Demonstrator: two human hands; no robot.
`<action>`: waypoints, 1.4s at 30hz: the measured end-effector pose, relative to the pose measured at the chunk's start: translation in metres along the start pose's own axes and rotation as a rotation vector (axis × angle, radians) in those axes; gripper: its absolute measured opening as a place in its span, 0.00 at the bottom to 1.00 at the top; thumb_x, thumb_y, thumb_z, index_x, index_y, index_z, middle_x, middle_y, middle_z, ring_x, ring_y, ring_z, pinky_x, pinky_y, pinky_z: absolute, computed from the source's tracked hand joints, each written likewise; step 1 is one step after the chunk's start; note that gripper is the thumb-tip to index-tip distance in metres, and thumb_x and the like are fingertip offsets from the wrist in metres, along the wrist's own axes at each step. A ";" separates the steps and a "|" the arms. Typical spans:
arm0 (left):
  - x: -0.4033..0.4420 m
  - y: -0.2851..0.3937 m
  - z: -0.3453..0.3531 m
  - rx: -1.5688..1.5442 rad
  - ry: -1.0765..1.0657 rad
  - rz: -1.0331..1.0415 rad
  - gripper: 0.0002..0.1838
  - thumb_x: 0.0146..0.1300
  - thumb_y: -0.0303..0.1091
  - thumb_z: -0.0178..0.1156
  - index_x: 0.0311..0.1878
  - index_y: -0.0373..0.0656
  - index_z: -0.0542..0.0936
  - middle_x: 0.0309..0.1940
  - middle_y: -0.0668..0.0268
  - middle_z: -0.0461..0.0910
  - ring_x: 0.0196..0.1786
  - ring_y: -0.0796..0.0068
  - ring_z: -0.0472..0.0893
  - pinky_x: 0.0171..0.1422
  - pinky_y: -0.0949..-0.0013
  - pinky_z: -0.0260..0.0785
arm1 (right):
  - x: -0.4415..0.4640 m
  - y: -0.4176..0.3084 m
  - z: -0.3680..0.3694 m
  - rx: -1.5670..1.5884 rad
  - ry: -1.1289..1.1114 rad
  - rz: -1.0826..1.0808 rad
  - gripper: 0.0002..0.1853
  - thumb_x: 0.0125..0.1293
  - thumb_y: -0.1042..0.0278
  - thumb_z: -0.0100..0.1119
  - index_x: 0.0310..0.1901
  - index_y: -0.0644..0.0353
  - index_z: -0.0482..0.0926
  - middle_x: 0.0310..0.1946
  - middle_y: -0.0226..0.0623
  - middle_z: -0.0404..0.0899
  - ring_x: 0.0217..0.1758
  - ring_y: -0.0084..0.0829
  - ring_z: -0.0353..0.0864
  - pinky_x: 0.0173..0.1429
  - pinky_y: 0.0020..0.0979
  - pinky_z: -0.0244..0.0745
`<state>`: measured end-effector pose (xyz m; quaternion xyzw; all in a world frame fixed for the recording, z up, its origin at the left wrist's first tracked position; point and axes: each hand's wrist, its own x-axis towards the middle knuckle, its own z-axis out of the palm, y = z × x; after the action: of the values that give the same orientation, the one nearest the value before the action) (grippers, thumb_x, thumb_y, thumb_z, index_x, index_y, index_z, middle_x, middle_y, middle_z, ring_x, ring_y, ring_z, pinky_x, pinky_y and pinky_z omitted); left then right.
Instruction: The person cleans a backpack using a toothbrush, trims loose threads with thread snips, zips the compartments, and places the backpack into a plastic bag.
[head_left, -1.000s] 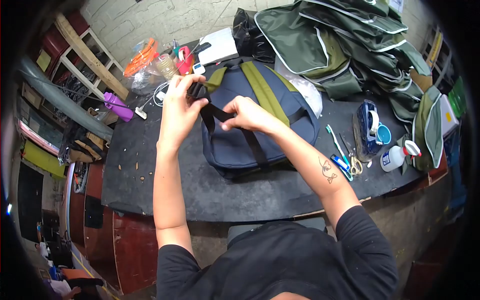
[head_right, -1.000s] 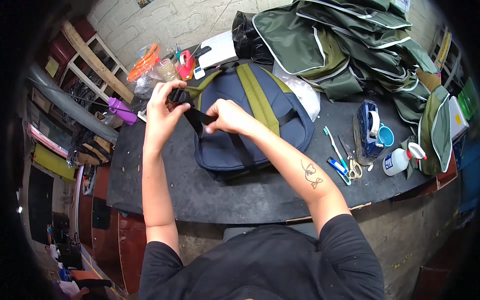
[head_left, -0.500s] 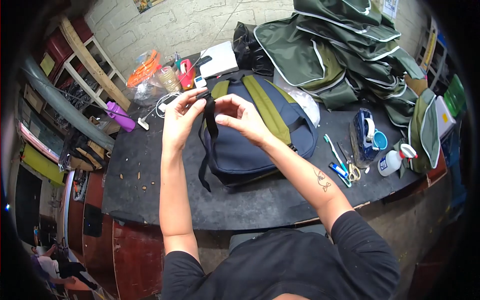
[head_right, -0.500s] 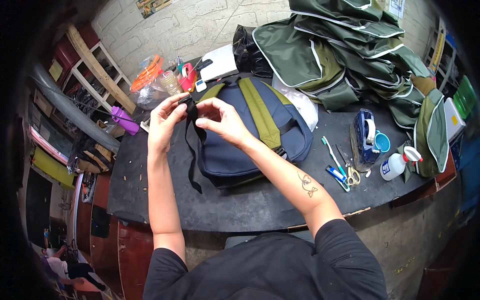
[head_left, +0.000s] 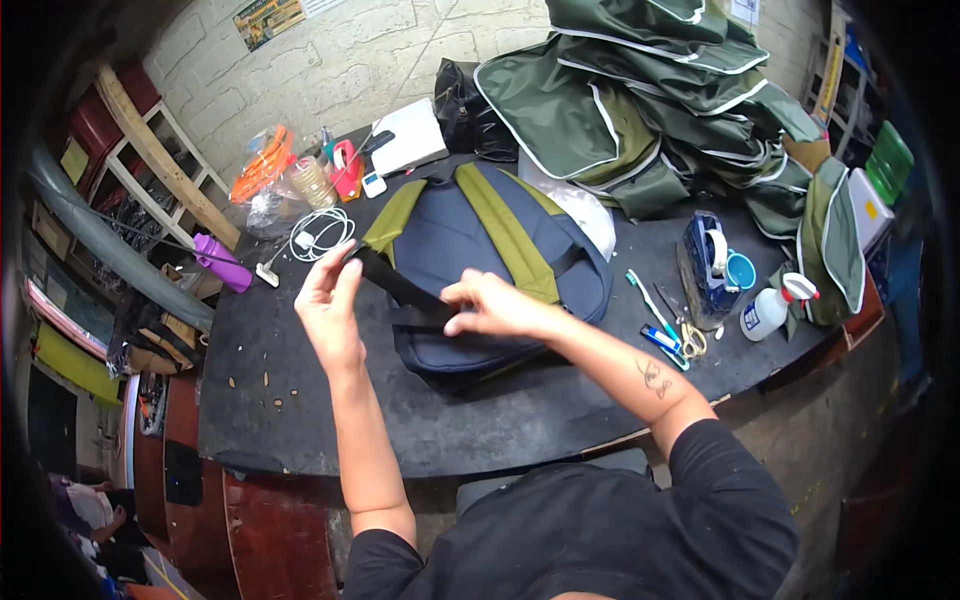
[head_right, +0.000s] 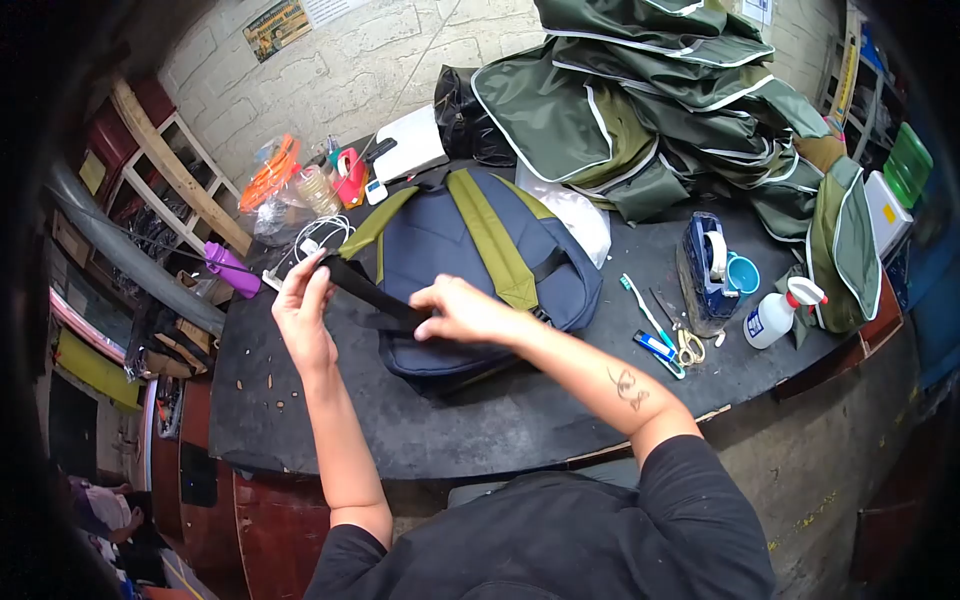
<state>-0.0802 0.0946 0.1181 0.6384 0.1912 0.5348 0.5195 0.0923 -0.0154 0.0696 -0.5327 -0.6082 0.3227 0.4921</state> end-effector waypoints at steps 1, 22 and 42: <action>-0.003 -0.001 -0.003 -0.060 0.053 -0.015 0.12 0.59 0.21 0.60 0.47 0.34 0.81 0.40 0.65 0.82 0.43 0.82 0.78 0.49 0.78 0.70 | 0.012 0.025 -0.012 -0.449 0.058 -0.154 0.10 0.47 0.72 0.67 0.32 0.60 0.79 0.34 0.38 0.77 0.37 0.34 0.73 0.44 0.31 0.70; -0.219 -0.110 0.028 0.671 -0.514 0.415 0.23 0.48 0.27 0.67 0.51 0.41 0.78 0.43 0.65 0.81 0.46 0.66 0.78 0.53 0.60 0.64 | -0.079 -0.004 -0.034 -1.145 -0.054 0.458 0.29 0.51 0.65 0.67 0.56 0.58 0.70 0.45 0.49 0.72 0.42 0.51 0.80 0.42 0.43 0.77; -0.096 -0.041 0.130 -0.349 -0.854 -0.523 0.17 0.58 0.38 0.66 0.44 0.35 0.79 0.33 0.68 0.81 0.38 0.75 0.78 0.47 0.66 0.70 | -0.085 -0.087 -0.056 -0.624 0.826 -0.176 0.12 0.53 0.76 0.66 0.40 0.67 0.79 0.37 0.38 0.76 0.28 0.28 0.73 0.33 0.25 0.69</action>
<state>0.0133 -0.0259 0.0501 0.6344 0.0233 0.1037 0.7656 0.1118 -0.1238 0.1445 -0.6837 -0.4731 -0.1533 0.5340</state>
